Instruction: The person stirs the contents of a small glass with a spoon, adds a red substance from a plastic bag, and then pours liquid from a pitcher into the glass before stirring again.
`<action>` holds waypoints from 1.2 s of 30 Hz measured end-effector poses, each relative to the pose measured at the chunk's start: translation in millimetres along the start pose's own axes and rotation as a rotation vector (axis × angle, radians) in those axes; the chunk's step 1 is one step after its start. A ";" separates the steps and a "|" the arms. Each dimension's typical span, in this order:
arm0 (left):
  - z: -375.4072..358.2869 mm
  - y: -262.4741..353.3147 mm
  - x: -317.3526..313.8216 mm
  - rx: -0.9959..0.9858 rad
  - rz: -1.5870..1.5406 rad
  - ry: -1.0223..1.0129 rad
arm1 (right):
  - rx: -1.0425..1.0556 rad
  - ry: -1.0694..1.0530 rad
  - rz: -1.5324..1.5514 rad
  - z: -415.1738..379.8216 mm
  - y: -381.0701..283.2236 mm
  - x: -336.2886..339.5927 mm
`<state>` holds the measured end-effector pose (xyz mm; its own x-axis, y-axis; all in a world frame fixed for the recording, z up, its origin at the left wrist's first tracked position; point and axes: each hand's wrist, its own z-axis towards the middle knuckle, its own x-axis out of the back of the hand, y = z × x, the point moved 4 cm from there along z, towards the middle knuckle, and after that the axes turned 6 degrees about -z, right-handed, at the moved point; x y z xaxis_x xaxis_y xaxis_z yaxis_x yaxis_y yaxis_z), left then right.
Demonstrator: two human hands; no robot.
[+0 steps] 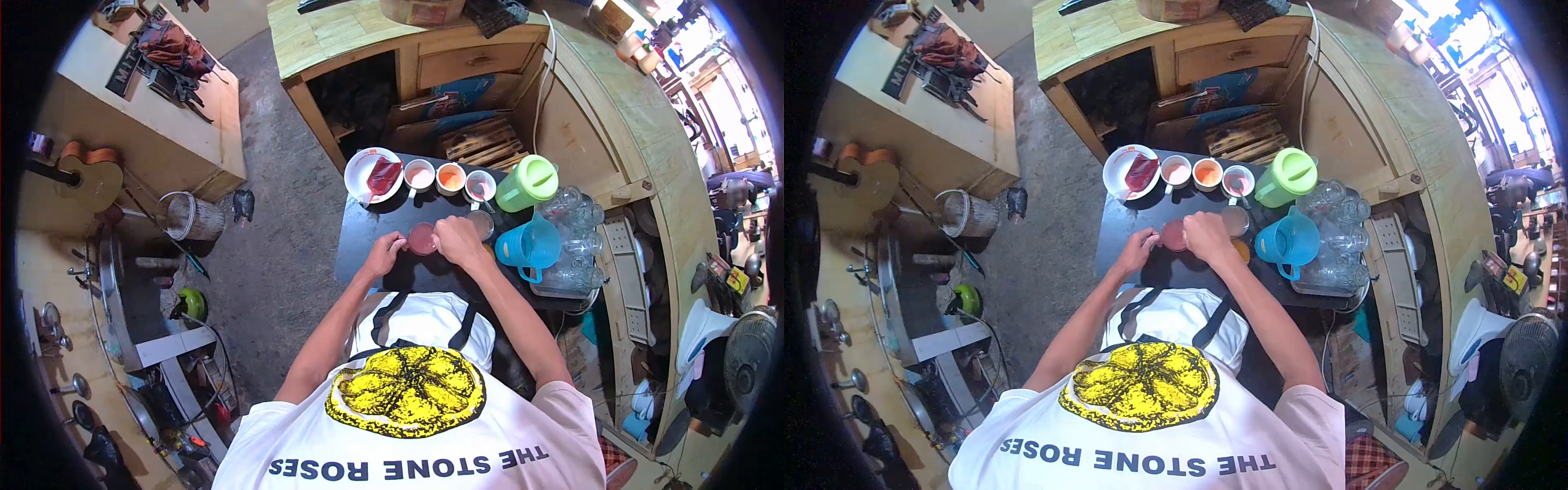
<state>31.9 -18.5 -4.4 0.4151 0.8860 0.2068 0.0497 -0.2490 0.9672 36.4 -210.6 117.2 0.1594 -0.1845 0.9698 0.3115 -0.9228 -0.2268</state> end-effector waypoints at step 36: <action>1.2 0.8 0.6 -0.016 -0.011 -0.003 | 0.102 0.133 0.062 -2.0 -4.8 3.4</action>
<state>33.3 -18.6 -3.7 0.4176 0.8874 0.1954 0.0400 -0.2328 0.9717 33.6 -207.5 121.8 0.0581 -0.2892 0.9555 0.3997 -0.8703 -0.2878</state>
